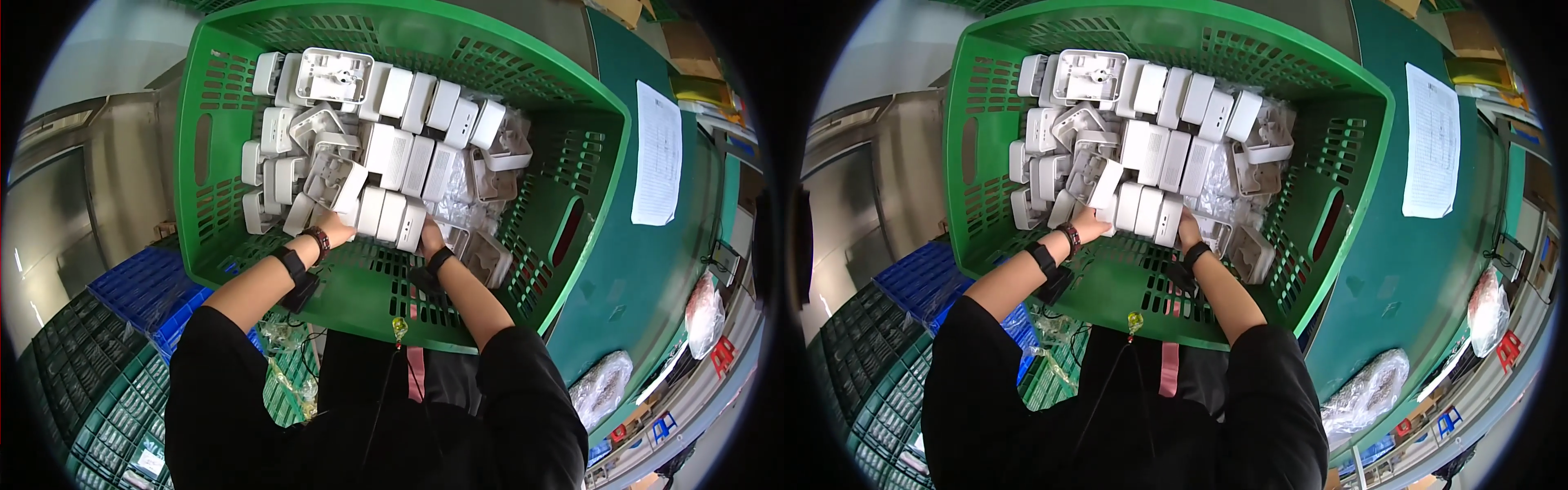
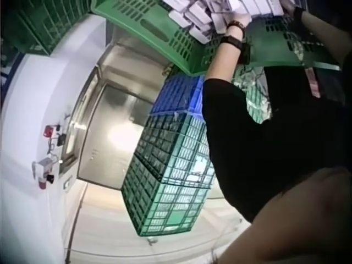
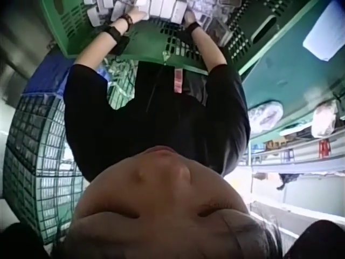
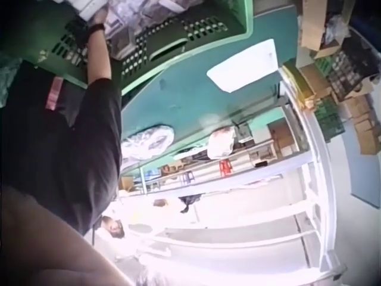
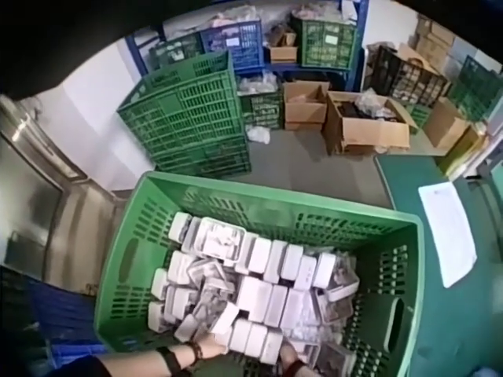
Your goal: The person moves a green crate of plastic housings to a workbench, places the housings onto the table, and inserts small white components into each housing by hand.
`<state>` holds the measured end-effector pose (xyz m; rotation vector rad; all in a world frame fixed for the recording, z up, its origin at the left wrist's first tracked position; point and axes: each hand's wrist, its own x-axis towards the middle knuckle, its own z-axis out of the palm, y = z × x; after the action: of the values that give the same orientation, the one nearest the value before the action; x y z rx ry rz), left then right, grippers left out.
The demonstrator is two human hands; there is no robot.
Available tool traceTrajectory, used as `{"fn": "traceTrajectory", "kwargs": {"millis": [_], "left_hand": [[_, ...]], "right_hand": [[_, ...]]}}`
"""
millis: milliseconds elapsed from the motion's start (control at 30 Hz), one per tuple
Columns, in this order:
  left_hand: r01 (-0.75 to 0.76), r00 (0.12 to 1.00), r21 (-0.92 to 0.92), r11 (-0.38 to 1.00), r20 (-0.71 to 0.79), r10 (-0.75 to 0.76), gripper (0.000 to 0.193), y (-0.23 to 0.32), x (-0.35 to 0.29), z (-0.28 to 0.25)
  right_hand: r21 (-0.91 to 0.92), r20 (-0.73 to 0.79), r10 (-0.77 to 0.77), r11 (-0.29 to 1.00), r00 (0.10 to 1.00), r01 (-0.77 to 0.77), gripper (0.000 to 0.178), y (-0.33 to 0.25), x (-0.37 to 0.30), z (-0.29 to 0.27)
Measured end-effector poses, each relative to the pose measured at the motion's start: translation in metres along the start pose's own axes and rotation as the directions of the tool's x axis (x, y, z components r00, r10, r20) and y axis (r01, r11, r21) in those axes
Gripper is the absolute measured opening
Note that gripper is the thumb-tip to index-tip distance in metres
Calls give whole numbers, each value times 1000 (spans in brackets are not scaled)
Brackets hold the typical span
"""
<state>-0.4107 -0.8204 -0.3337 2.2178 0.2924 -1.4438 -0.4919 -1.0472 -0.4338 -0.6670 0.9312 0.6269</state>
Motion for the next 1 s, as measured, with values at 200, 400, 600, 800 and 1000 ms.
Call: {"fn": "traceTrajectory", "kwargs": {"millis": [200,400,600,800,1000], "left_hand": [[108,994,28,994,9,-108,61,-1,12,2],[-9,1000,-275,961,-30,1,76,-21,11,23],[220,974,-416,882,148,-173,91,-14,24,30],[366,930,-693,621,292,-222,78,3,2,24],[215,951,-719,661,308,26,57,45,-64,3]], "right_hand": [[-160,-26,-184,971,983,177,29,-9,-4,15],[-77,-37,-151,986,988,148,30,-37,-17,6],[-247,57,42,969,997,-26,28,-38,-14,12],[50,20,42,998,999,-43,30,4,4,1],[-204,-103,-340,927,935,315,27,-20,-95,20]]}}
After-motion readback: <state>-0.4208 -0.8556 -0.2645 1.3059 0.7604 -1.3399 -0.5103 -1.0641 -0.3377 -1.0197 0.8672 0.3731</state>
